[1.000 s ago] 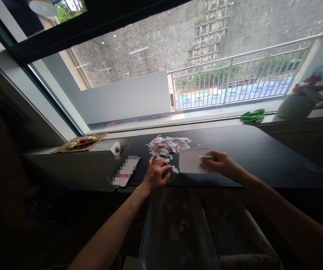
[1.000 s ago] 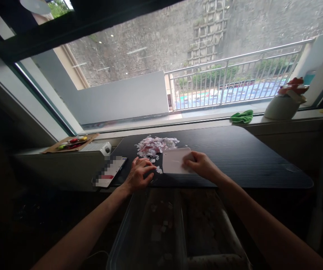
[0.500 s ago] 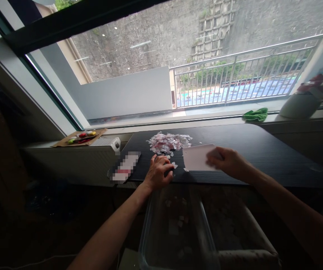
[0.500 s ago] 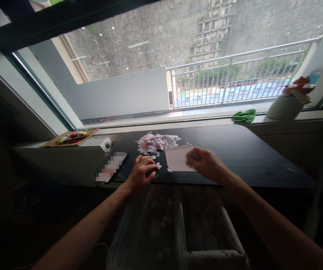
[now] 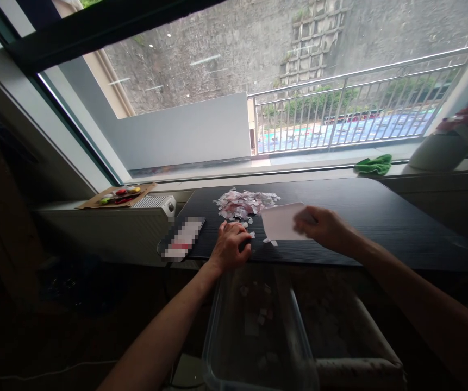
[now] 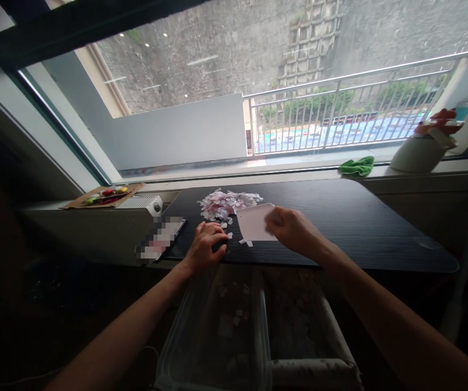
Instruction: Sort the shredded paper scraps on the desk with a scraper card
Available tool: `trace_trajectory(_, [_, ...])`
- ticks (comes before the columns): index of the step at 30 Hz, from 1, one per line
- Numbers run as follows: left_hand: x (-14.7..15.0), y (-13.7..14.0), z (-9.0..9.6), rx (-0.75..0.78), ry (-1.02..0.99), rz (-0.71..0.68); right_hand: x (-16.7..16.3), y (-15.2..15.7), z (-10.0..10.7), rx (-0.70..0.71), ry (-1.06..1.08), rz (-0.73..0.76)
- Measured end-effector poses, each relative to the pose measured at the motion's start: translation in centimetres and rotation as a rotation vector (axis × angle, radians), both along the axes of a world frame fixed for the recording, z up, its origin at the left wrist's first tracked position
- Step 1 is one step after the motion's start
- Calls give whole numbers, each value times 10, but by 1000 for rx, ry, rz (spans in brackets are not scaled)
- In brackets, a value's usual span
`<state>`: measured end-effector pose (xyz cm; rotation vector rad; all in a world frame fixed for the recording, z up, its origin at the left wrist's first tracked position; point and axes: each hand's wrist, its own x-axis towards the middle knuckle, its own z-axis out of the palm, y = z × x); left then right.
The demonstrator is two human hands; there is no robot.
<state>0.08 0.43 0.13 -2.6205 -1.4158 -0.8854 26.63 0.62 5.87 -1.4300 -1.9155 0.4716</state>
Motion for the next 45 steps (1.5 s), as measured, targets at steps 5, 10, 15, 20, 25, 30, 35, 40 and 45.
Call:
trace_trajectory(5, [1, -1, 1, 14, -30, 34, -12, 0, 8, 13, 35, 30])
trace_trajectory(10, [0, 0, 0, 6, -9, 36, -33, 15, 0, -11, 28, 50])
trace_trajectory(15, [1, -1, 0, 3, -14, 30, -20, 9, 8, 10, -58, 20])
trace_trajectory(20, [1, -1, 0, 16, -18, 24, -25, -2, 16, 35, -99, 0])
trace_trajectory(25, [1, -2, 0, 14, -11, 30, -13, -1, 12, -19, -36, -5])
trace_trajectory(30, [2, -3, 2, 12, -11, 37, 17, -6, 24, -95, 60, -114])
trace_trajectory(35, [2, -2, 2, 17, -18, 49, -2, 7, 17, -191, 294, -128])
trace_trajectory(40, [2, -3, 2, 13, -15, 51, 16, 8, 6, -288, 327, -122])
trace_trajectory(45, [2, -3, 2, 22, -14, 41, 71, -11, 13, -327, 344, -229])
